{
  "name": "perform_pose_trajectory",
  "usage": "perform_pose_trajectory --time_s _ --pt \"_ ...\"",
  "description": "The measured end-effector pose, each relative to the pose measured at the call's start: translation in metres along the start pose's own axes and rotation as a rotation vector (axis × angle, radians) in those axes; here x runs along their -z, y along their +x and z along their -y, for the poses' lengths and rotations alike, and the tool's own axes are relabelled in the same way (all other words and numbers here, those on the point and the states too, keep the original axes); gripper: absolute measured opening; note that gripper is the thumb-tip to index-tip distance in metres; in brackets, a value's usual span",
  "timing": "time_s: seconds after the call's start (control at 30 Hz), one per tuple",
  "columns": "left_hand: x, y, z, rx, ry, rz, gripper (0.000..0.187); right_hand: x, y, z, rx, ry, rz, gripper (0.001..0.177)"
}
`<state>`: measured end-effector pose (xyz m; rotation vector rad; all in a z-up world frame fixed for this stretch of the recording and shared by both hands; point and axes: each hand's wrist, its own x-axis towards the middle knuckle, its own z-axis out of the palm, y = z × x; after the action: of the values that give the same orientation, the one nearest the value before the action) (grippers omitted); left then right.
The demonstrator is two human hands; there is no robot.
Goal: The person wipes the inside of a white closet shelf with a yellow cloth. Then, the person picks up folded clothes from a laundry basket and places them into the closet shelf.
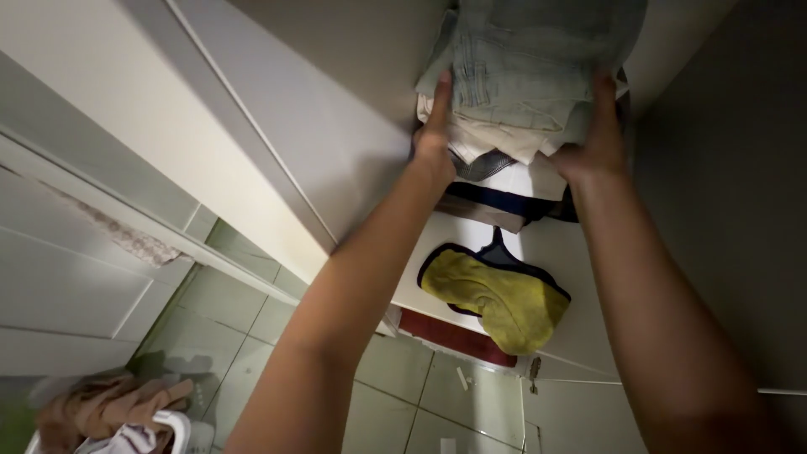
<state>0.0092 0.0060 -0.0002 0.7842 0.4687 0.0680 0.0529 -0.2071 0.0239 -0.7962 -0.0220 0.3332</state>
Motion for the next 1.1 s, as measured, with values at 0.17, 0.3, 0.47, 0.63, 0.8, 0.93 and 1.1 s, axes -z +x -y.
perform_pose_trajectory --time_s 0.17,0.3,0.47,0.63,0.8,0.93,1.1 --pt "-0.005 0.019 0.010 -0.052 -0.099 0.127 0.119 -0.016 -0.006 0.003 0.030 -0.185 -0.121 0.081" --pt "-0.013 0.025 0.015 -0.099 -0.223 0.371 0.111 -0.010 -0.011 0.009 0.146 -0.416 0.038 0.075" --pt "-0.030 0.019 0.008 -0.113 -0.156 0.190 0.092 -0.001 0.017 0.013 0.128 -0.508 -0.022 0.070" --pt "-0.030 0.005 0.008 -0.150 -0.179 0.297 0.097 -0.007 0.019 0.014 0.065 -0.132 -0.224 0.061" --pt "-0.018 -0.029 -0.002 -0.145 -0.377 0.425 0.113 -0.009 -0.017 0.029 0.083 0.019 0.134 0.066" --pt "-0.006 -0.082 -0.017 -0.110 -0.409 0.527 0.117 -0.010 -0.071 0.025 0.186 0.022 0.118 0.065" --pt "0.013 -0.137 -0.015 0.019 -0.297 0.563 0.109 -0.012 -0.147 0.022 0.312 -0.090 -0.141 0.065"
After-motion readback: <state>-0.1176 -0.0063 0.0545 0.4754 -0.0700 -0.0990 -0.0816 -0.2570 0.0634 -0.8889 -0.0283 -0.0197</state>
